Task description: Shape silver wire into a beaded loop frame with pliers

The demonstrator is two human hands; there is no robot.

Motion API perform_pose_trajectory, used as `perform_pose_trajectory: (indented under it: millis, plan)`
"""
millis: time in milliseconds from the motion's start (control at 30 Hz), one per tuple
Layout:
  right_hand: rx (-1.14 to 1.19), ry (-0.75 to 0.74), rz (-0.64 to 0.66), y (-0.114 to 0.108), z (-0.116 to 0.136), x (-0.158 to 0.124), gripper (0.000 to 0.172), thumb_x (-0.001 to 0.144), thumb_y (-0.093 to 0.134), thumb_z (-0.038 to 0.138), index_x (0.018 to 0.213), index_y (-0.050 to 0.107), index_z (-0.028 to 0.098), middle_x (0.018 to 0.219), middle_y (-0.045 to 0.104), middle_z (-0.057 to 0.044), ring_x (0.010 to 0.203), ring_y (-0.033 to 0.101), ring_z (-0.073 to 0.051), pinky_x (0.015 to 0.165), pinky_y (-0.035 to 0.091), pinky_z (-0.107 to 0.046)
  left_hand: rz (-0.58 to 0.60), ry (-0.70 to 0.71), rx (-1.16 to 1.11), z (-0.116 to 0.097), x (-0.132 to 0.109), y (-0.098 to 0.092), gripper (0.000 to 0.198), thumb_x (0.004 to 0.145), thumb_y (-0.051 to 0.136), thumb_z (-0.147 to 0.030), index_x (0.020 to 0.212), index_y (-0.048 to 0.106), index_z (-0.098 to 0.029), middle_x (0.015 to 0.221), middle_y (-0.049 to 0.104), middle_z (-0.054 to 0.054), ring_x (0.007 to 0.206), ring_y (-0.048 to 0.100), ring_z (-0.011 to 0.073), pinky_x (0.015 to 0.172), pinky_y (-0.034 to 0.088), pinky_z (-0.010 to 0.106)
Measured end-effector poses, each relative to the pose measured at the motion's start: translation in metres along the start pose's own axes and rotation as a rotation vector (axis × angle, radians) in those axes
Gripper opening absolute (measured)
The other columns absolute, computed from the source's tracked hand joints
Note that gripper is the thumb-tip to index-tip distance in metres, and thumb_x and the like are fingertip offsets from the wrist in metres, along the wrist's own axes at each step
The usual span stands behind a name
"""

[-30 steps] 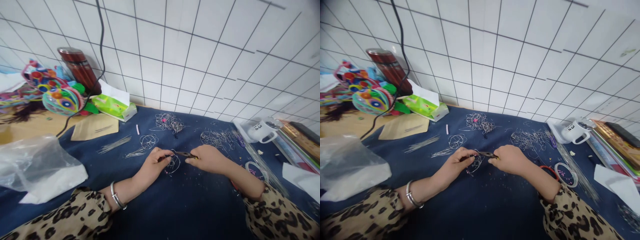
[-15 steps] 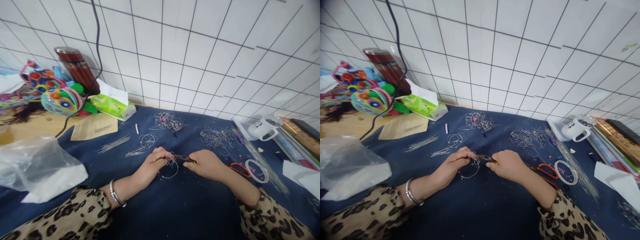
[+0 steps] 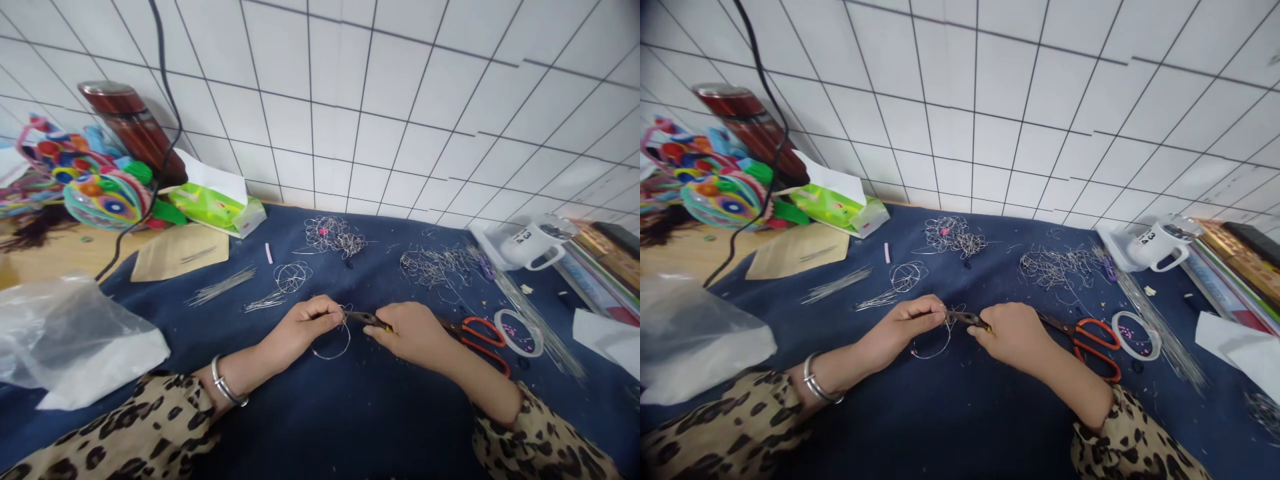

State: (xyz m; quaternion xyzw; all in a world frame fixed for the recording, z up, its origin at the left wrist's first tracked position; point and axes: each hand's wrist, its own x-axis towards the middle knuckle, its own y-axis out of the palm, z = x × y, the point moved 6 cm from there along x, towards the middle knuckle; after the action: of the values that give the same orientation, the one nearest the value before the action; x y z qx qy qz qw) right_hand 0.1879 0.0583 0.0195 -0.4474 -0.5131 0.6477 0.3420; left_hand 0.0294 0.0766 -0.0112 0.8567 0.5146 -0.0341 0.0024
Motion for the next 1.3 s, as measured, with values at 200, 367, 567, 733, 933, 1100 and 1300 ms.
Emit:
perform_pose_trajectory:
  millis: [200, 367, 567, 733, 933, 1100, 1300]
  plan:
    - [0.003, 0.005, -0.048, 0.005, 0.000, -0.001, 0.034, 0.085, 0.041, 0.048, 0.071, 0.056, 0.020, 0.072, 0.061, 0.000, 0.065, 0.056, -0.013, 0.053, 0.023, -0.024, 0.055, -0.043, 0.044, 0.003, 0.003, 0.000, 0.014, 0.078, 0.054, -0.026, 0.072, 0.063, -0.016, 0.070, 0.054, 0.001, 0.064, 0.047, 0.0129, 0.059, 0.036, 0.022]
    - [-0.001, -0.002, -0.138, 0.007, 0.000, -0.002, 0.029, 0.083, 0.044, 0.045, 0.071, 0.055, 0.021, 0.069, 0.060, 0.001, 0.060, 0.052, -0.012, 0.051, 0.020, -0.025, 0.106, -0.057, 0.137, 0.004, 0.004, 0.001, 0.014, 0.080, 0.048, -0.021, 0.071, 0.058, -0.016, 0.060, 0.048, -0.002, 0.055, 0.042, 0.0107, 0.052, 0.033, 0.020]
    - [0.037, -0.018, -0.169, 0.013, 0.002, -0.001, 0.030, 0.084, 0.044, 0.043, 0.070, 0.054, 0.019, 0.067, 0.058, 0.001, 0.058, 0.050, -0.011, 0.052, 0.020, -0.025, 0.128, -0.036, 0.207, 0.003, 0.002, 0.001, 0.018, 0.084, 0.043, -0.021, 0.084, 0.061, -0.017, 0.058, 0.045, -0.003, 0.053, 0.042, 0.0103, 0.050, 0.033, 0.020]
    - [0.078, -0.017, -0.195, 0.018, 0.002, 0.000, 0.032, 0.085, 0.042, 0.043, 0.069, 0.053, 0.018, 0.068, 0.057, 0.001, 0.060, 0.049, -0.010, 0.053, 0.021, -0.024, 0.144, 0.005, 0.202, 0.004, 0.002, 0.002, 0.022, 0.086, 0.042, -0.022, 0.088, 0.064, -0.017, 0.064, 0.050, -0.001, 0.061, 0.045, 0.0112, 0.057, 0.035, 0.021]
    - [0.128, -0.016, -0.219, 0.020, 0.000, 0.001, 0.033, 0.084, 0.042, 0.044, 0.066, 0.050, 0.018, 0.065, 0.055, 0.001, 0.058, 0.045, -0.009, 0.053, 0.019, -0.024, 0.111, 0.083, 0.225, 0.000, 0.003, 0.002, 0.019, 0.084, 0.051, -0.029, 0.078, 0.063, -0.015, 0.070, 0.051, 0.000, 0.067, 0.047, 0.0113, 0.063, 0.037, 0.022]
    - [0.240, -0.005, -0.166, 0.024, -0.001, 0.003, 0.036, 0.083, 0.044, 0.046, 0.061, 0.046, 0.017, 0.061, 0.052, 0.002, 0.053, 0.041, -0.008, 0.051, 0.018, -0.023, 0.064, 0.113, 0.253, 0.000, 0.003, 0.000, 0.017, 0.083, 0.054, -0.027, 0.076, 0.063, -0.015, 0.069, 0.052, 0.000, 0.064, 0.048, 0.0105, 0.061, 0.038, 0.022]
    - [0.420, 0.004, -0.023, 0.030, 0.000, 0.004, 0.042, 0.083, 0.042, 0.049, 0.056, 0.039, 0.017, 0.052, 0.045, 0.004, 0.048, 0.038, -0.007, 0.047, 0.019, -0.021, 0.038, 0.178, 0.318, -0.005, -0.001, 0.001, 0.016, 0.083, 0.054, -0.024, 0.074, 0.062, -0.014, 0.067, 0.052, 0.000, 0.064, 0.049, 0.0106, 0.062, 0.039, 0.023]
